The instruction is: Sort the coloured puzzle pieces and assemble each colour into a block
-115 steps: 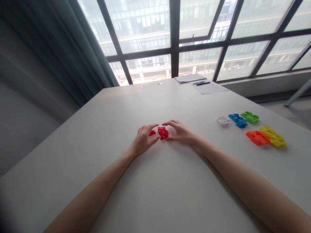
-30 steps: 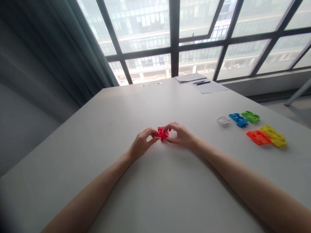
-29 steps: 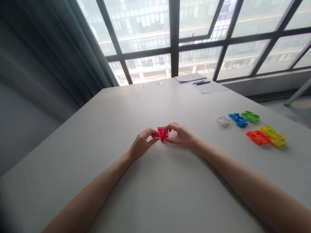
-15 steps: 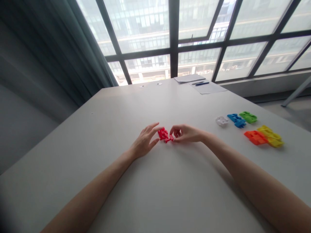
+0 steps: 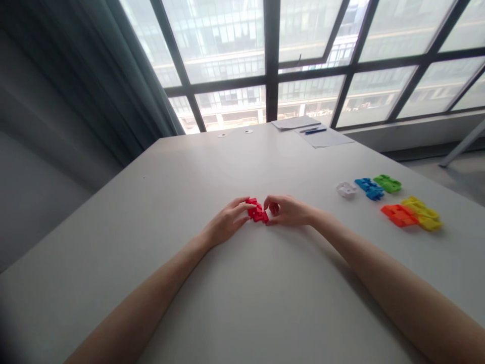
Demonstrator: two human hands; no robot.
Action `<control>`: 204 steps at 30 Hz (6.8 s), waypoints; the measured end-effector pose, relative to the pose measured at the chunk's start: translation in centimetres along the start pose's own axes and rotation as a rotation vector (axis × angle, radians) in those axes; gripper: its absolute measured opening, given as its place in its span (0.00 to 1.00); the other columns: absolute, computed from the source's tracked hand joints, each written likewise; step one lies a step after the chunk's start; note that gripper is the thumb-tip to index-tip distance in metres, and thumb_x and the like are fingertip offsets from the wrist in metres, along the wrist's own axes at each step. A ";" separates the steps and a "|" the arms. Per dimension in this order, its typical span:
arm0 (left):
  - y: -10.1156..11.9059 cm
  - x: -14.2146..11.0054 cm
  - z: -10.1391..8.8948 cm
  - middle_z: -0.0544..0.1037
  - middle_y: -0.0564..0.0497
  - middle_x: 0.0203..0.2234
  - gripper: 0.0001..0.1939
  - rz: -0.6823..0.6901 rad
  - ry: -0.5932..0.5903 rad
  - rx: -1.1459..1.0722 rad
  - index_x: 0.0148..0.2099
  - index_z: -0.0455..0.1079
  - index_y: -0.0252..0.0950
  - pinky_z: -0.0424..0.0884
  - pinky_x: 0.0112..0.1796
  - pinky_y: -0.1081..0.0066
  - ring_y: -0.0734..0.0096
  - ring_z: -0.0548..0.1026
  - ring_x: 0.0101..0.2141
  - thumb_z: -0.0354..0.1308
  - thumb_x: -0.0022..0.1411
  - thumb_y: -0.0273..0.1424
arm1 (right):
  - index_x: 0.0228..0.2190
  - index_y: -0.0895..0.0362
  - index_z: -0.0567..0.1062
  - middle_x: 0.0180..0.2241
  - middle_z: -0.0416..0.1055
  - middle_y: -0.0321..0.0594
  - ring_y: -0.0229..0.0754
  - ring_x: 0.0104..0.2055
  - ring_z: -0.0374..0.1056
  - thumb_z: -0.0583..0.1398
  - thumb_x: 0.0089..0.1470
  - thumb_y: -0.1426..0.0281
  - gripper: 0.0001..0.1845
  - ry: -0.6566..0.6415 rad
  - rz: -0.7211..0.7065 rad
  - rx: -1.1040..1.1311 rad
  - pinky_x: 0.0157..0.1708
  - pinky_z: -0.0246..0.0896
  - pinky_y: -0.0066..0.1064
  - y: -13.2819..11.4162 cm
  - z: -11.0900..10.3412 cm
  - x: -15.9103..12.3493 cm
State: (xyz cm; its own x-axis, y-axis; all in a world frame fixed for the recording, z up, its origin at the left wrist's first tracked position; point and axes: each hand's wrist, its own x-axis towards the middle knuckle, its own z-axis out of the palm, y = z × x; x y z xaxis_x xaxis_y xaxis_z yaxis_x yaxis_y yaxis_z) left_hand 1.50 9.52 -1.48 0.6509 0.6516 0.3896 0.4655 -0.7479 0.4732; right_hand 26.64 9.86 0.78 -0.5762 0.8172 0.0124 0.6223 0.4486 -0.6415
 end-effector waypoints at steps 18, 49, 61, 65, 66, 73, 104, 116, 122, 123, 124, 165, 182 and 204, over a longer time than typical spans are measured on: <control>0.4 -0.1 -0.4 0.69 0.43 0.56 0.18 -0.092 0.141 0.026 0.57 0.64 0.38 0.66 0.57 0.58 0.62 0.68 0.57 0.53 0.65 0.26 | 0.40 0.56 0.73 0.32 0.72 0.39 0.37 0.27 0.62 0.55 0.57 0.57 0.17 0.369 0.046 0.075 0.30 0.58 0.32 0.9 0.8 0.4; 1.1 -4.2 -2.3 0.71 0.42 0.56 0.19 -0.372 0.050 0.403 0.56 0.69 0.36 0.63 0.57 0.54 0.58 0.68 0.57 0.51 0.63 0.24 | 0.36 0.54 0.74 0.40 0.72 0.44 0.48 0.45 0.66 0.53 0.57 0.71 0.09 0.462 -0.010 -0.295 0.49 0.60 0.43 2.1 2.0 0.6; 0.9 -4.1 -2.3 0.71 0.42 0.56 0.19 -0.377 0.043 0.377 0.55 0.69 0.36 0.63 0.57 0.54 0.59 0.68 0.57 0.52 0.62 0.23 | 0.36 0.54 0.75 0.41 0.72 0.45 0.49 0.46 0.66 0.53 0.59 0.68 0.11 0.438 -0.033 -0.290 0.50 0.59 0.45 2.5 2.1 0.7; 0.8 -4.1 -2.2 0.71 0.43 0.56 0.19 -0.372 0.047 0.375 0.55 0.69 0.37 0.63 0.57 0.53 0.59 0.68 0.57 0.52 0.62 0.23 | 0.36 0.54 0.75 0.40 0.72 0.46 0.50 0.46 0.67 0.53 0.58 0.68 0.11 0.453 -0.028 -0.262 0.49 0.60 0.45 2.3 2.0 0.7; 0.8 -4.1 -2.2 0.71 0.43 0.56 0.19 -0.371 0.047 0.376 0.55 0.69 0.37 0.63 0.57 0.53 0.59 0.68 0.57 0.52 0.62 0.23 | 0.36 0.54 0.75 0.40 0.72 0.46 0.49 0.45 0.67 0.53 0.58 0.68 0.11 0.458 -0.024 -0.232 0.49 0.61 0.44 2.2 2.0 0.6; 0.8 -4.2 -2.3 0.71 0.43 0.56 0.19 -0.370 0.040 0.378 0.55 0.69 0.37 0.63 0.57 0.54 0.58 0.68 0.57 0.52 0.63 0.24 | 0.50 0.52 0.68 0.53 0.69 0.48 0.52 0.55 0.65 0.60 0.52 0.59 0.24 0.303 -0.039 0.114 0.51 0.62 0.45 1.0 1.5 0.3; 0.9 -4.2 -2.4 0.72 0.43 0.55 0.18 -0.367 0.077 0.349 0.54 0.69 0.38 0.64 0.56 0.53 0.58 0.69 0.55 0.53 0.62 0.25 | 0.60 0.46 0.62 0.59 0.60 0.44 0.57 0.60 0.56 0.63 0.44 0.68 0.40 -0.017 -0.074 -0.164 0.58 0.51 0.48 -2.1 1.4 2.2; 1.2 -4.1 -2.6 0.71 0.45 0.56 0.18 -0.410 0.046 0.340 0.54 0.69 0.39 0.63 0.57 0.54 0.58 0.67 0.57 0.53 0.63 0.25 | 0.63 0.45 0.56 0.56 0.61 0.44 0.56 0.59 0.57 0.62 0.43 0.69 0.46 -0.074 -0.021 -0.155 0.58 0.52 0.47 -2.5 0.5 1.6; 1.3 -4.0 -2.7 0.71 0.45 0.56 0.18 -0.420 0.024 0.352 0.55 0.69 0.38 0.61 0.58 0.56 0.60 0.67 0.56 0.53 0.63 0.25 | 0.65 0.47 0.53 0.58 0.59 0.45 0.55 0.60 0.57 0.61 0.45 0.66 0.46 -0.137 0.056 -0.170 0.57 0.55 0.45 -1.7 -1.5 -2.7; 1.3 -4.0 -2.6 0.71 0.45 0.56 0.19 -0.420 0.023 0.353 0.56 0.69 0.38 0.61 0.58 0.56 0.61 0.67 0.57 0.53 0.63 0.24 | 0.65 0.46 0.53 0.59 0.59 0.45 0.55 0.60 0.57 0.62 0.45 0.66 0.46 -0.145 0.073 -0.173 0.57 0.56 0.45 -1.5 -1.9 -3.7; 1.3 -4.0 -2.6 0.71 0.45 0.56 0.19 -0.420 0.023 0.353 0.56 0.68 0.37 0.61 0.58 0.57 0.61 0.67 0.57 0.53 0.63 0.24 | 0.64 0.46 0.54 0.59 0.59 0.46 0.56 0.60 0.58 0.62 0.45 0.66 0.46 -0.153 0.091 -0.174 0.56 0.57 0.44 -1.3 -2.3 -4.7; 1.2 -4.0 -2.4 0.72 0.45 0.55 0.18 -0.397 0.049 0.391 0.54 0.69 0.39 0.64 0.57 0.55 0.59 0.69 0.56 0.52 0.62 0.24 | 0.54 0.49 0.69 0.58 0.66 0.45 0.52 0.61 0.61 0.55 0.58 0.60 0.23 0.159 -0.032 -0.370 0.58 0.58 0.46 -1.3 -5.8 -9.0; 1.8 -4.4 -2.3 0.70 0.44 0.56 0.19 -0.392 0.054 0.466 0.55 0.67 0.38 0.62 0.57 0.55 0.60 0.67 0.56 0.51 0.63 0.24 | 0.53 0.53 0.70 0.59 0.66 0.47 0.50 0.62 0.58 0.49 0.63 0.65 0.20 0.267 -0.049 -0.451 0.57 0.54 0.46 -1.2 4.1 0.3; 1.5 -4.4 -2.4 0.71 0.43 0.55 0.19 -0.392 0.037 0.424 0.55 0.68 0.38 0.63 0.57 0.56 0.60 0.68 0.56 0.51 0.63 0.23 | 0.52 0.54 0.70 0.58 0.66 0.47 0.50 0.61 0.59 0.49 0.63 0.65 0.20 0.266 -0.056 -0.465 0.57 0.54 0.46 -1.5 4.0 0.3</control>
State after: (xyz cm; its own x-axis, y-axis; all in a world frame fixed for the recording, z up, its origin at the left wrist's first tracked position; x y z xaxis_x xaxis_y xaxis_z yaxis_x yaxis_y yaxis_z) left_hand -2.10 5.86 -0.62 0.3638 0.8885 0.2798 0.8723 -0.4303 0.2322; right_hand 23.42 7.99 -1.32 -0.4986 0.8238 0.2697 0.7984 0.5576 -0.2273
